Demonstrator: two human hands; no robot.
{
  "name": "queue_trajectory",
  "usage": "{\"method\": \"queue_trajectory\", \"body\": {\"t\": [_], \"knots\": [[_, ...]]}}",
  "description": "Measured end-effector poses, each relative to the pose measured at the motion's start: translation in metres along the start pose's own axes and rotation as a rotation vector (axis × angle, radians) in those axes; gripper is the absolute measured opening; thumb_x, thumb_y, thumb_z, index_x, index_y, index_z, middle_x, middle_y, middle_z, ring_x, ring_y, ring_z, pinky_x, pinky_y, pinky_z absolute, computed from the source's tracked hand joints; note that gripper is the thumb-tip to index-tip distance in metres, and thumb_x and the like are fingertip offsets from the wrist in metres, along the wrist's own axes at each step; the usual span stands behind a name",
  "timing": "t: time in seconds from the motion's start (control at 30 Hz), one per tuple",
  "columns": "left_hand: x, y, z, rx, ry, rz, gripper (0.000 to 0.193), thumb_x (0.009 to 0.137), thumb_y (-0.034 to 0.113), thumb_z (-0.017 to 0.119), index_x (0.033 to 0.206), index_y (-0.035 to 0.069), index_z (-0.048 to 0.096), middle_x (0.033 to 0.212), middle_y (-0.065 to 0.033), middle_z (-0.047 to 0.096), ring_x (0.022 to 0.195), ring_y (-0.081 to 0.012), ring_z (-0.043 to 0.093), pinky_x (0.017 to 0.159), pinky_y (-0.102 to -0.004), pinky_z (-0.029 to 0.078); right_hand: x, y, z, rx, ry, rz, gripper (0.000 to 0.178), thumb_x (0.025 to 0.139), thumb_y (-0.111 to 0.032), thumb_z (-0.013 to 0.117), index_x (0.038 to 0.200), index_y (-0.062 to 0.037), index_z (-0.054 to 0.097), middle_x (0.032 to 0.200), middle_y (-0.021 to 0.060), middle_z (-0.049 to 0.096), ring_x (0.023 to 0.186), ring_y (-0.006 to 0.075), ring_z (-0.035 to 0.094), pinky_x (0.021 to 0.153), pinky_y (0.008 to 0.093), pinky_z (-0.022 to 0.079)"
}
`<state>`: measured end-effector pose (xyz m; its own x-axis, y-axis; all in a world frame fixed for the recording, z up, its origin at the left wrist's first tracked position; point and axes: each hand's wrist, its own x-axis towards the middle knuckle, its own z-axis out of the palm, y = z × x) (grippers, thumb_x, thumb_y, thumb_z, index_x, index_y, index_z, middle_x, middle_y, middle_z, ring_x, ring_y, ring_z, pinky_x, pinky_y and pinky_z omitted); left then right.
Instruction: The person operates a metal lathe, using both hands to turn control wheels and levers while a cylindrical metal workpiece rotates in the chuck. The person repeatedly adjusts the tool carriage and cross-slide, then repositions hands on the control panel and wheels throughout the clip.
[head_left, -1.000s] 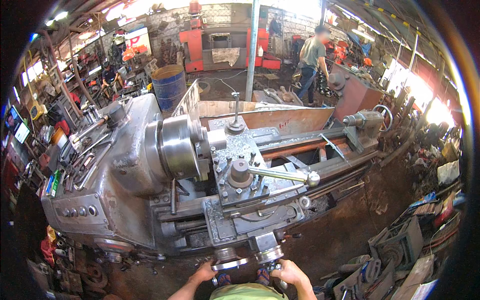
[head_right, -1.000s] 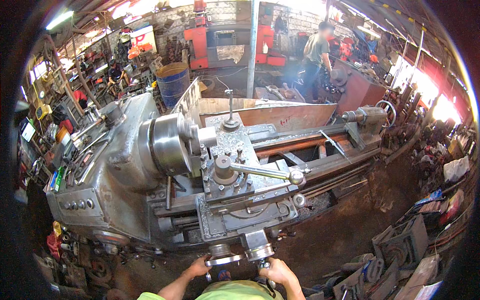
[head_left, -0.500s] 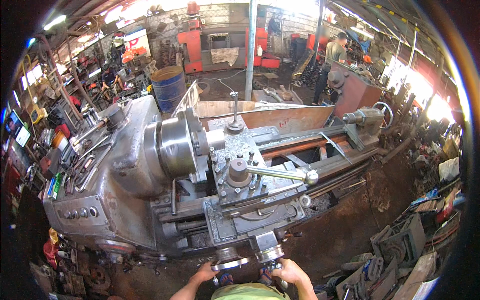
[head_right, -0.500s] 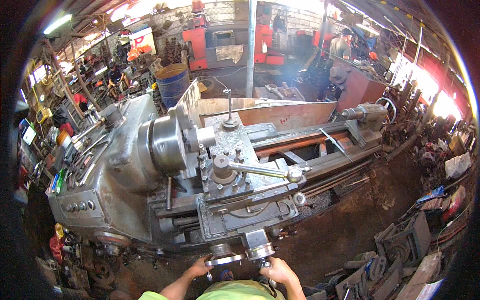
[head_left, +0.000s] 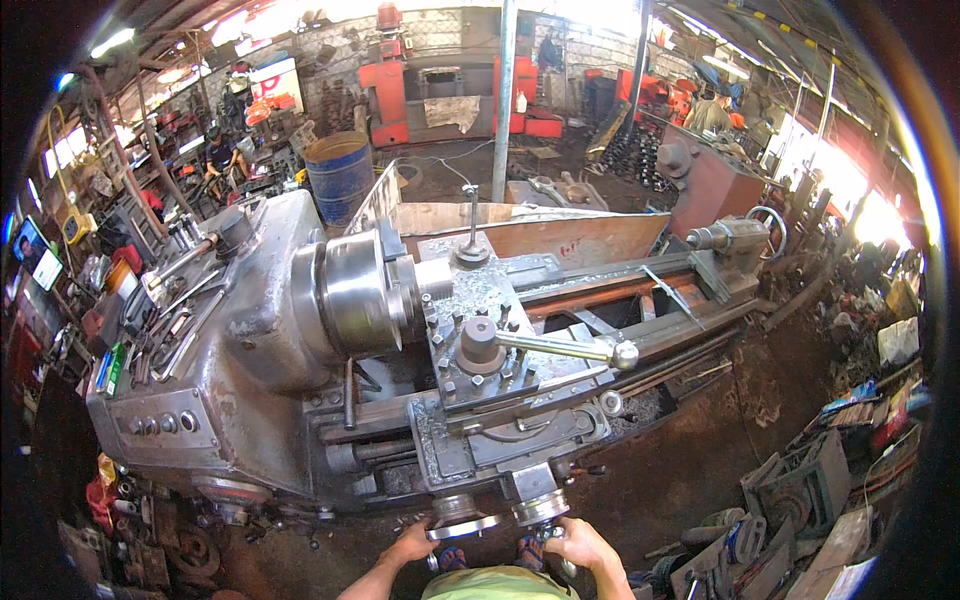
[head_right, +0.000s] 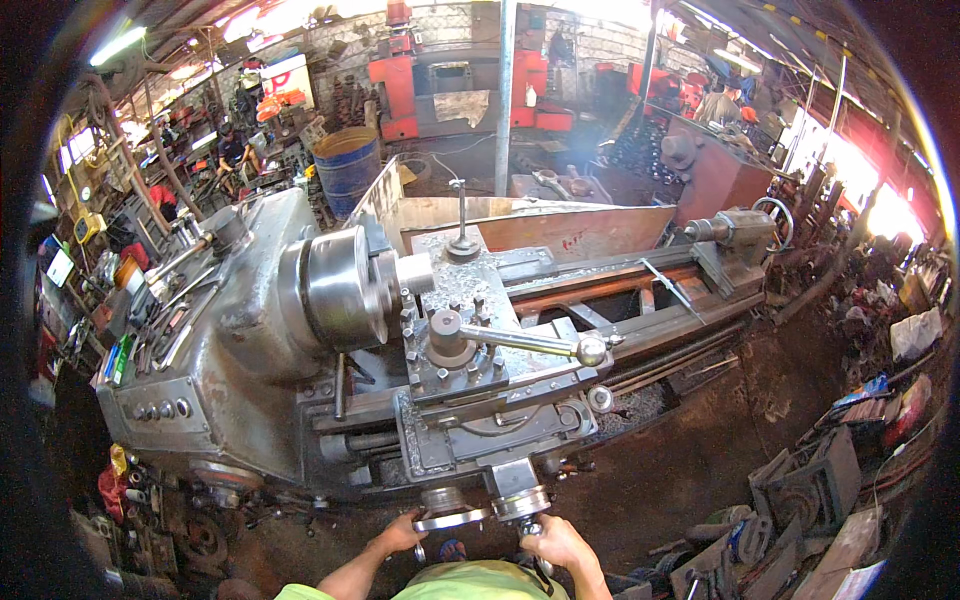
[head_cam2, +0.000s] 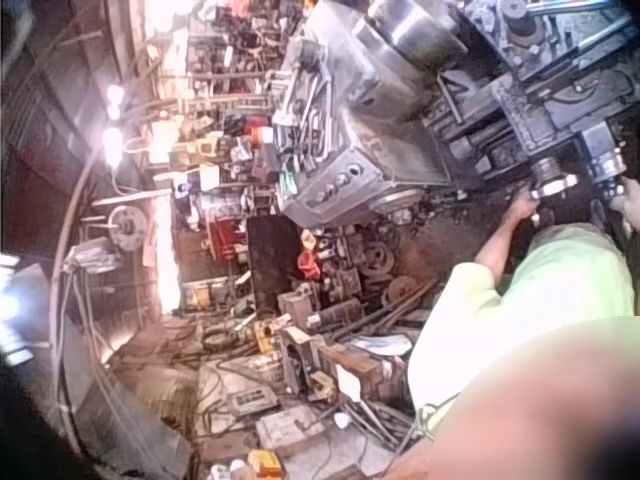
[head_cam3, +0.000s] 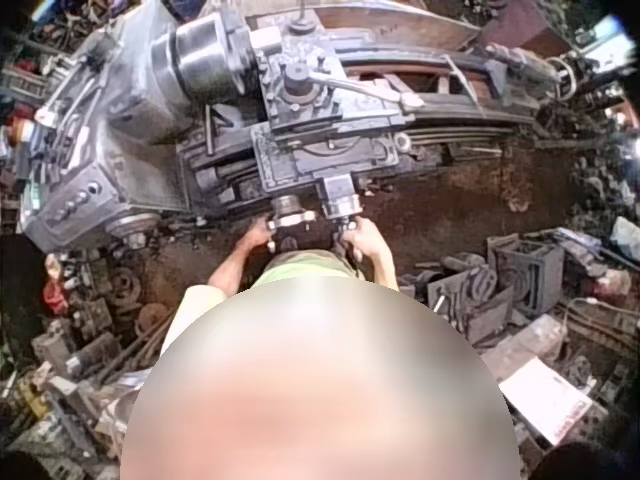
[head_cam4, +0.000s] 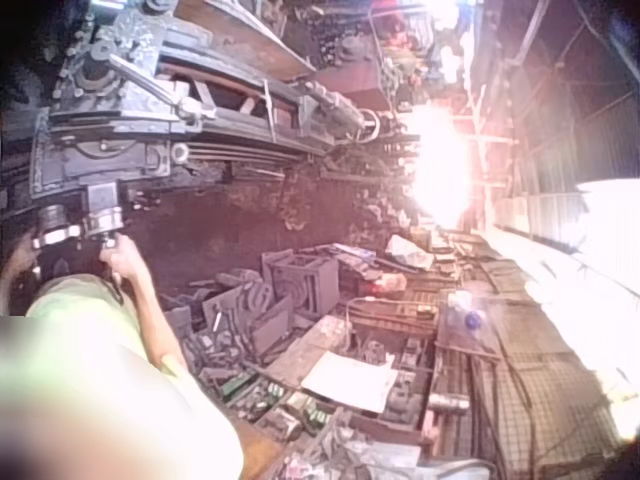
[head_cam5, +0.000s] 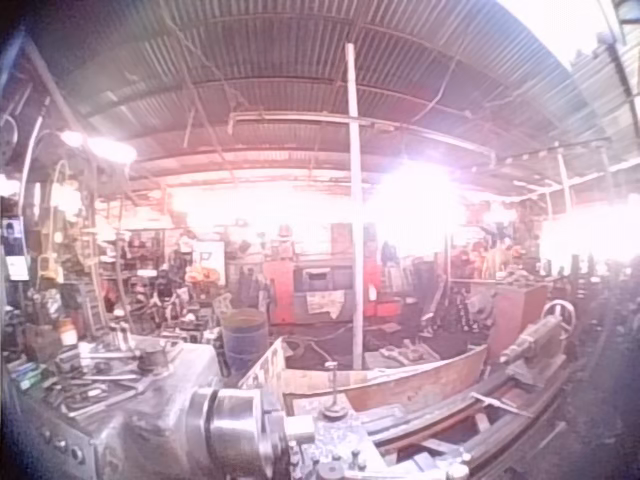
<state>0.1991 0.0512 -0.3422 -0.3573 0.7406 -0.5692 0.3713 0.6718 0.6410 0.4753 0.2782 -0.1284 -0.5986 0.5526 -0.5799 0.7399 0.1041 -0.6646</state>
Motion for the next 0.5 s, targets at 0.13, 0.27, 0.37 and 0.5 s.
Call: {"method": "queue_trajectory", "body": {"t": [0.13,0.27,0.37,0.5], "knots": [[-0.003,0.0013,-0.002,-0.03,0.003,-0.014,0.066,0.082,0.023,0.072,0.139,-0.002,0.048,0.134,-0.0248,0.057,0.125,-0.036,0.055,0.107,-0.04,0.043,0.0004,0.0012,0.0006,-0.017,0.008,-0.002,0.057,0.068,-0.033,0.067,0.105,0.0105,0.065,0.086,0.0279,0.069,0.084,0.0368,0.07,0.078,0.0422,0.053],[-0.0011,0.0021,-0.0023,-0.005,-0.008,-0.026,0.068,0.081,0.023,0.073,0.138,-0.003,0.048,0.133,-0.0251,0.058,0.124,-0.0361,0.056,0.106,-0.0402,0.044,0.0014,0.0018,0.0004,-0.042,-0.008,0.038,0.058,0.069,-0.032,0.072,0.11,0.0085,0.065,0.091,0.0246,0.07,0.084,0.0305,0.068,0.078,0.0387,0.052],[0.0,0.0025,-0.0022,0.007,-0.018,-0.047,0.069,0.08,0.025,0.074,0.138,-0.003,0.048,0.132,-0.0257,0.058,0.124,-0.0356,0.056,0.106,-0.0404,0.044,0.0023,0.0034,0.0002,-0.01,-0.02,0.039,0.059,0.069,-0.032,0.071,0.111,0.0086,0.065,0.092,0.0251,0.07,0.085,0.0311,0.068,0.079,0.0387,0.052],[-0.0034,0.0044,-0.004,-0.004,-0.013,-0.043,0.07,0.08,0.026,0.073,0.139,-0.003,0.048,0.132,-0.0258,0.058,0.124,-0.0349,0.057,0.106,-0.0405,0.044,0.0036,0.0057,0.0017,-0.035,-0.008,0.008,0.06,0.069,-0.031,0.071,0.113,0.0088,0.065,0.092,0.0255,0.07,0.086,0.0316,0.068,0.08,0.0389,0.052]]}}
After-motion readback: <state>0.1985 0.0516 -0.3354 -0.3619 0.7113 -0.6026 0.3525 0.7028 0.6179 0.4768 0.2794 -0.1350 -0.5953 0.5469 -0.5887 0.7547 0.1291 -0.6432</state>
